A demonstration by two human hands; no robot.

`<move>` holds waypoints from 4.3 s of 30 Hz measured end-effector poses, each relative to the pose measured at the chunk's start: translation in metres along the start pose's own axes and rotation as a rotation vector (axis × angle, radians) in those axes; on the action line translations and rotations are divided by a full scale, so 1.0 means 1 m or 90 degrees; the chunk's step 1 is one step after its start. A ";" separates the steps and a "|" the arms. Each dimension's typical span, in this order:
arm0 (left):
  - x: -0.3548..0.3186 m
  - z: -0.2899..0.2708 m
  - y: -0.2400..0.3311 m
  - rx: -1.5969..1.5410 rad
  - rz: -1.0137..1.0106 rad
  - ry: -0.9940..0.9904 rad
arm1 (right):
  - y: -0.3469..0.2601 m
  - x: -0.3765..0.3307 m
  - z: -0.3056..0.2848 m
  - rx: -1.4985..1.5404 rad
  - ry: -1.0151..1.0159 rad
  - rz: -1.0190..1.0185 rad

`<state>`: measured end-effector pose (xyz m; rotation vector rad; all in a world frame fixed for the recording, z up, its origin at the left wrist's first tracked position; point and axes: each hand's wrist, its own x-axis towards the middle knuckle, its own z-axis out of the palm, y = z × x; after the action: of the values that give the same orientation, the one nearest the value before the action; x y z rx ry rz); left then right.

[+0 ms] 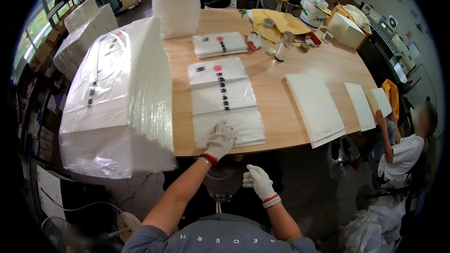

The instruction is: The person repeatedly picks up white paper documents from a stack, places each into a clear plastic sleeve, and sets the sealed package on the table. The process is repeated continuously throughout the clip.

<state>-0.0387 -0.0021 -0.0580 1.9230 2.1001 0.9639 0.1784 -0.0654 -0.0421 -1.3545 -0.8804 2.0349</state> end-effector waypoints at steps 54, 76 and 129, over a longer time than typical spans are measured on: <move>-0.038 -0.110 0.110 -0.221 0.104 -0.104 | -0.155 0.084 -0.278 -0.868 0.356 -0.471; -0.015 -0.018 0.127 -0.309 -0.131 -0.609 | -0.028 -0.005 -0.170 0.165 0.131 -0.207; 0.027 -0.001 -0.041 0.195 0.167 0.103 | -0.099 0.157 -0.057 -0.836 0.320 -0.136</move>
<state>-0.0785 0.0240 -0.0707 2.3946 2.2334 0.9128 0.1838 0.1260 -0.0746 -2.0839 -2.0987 0.7102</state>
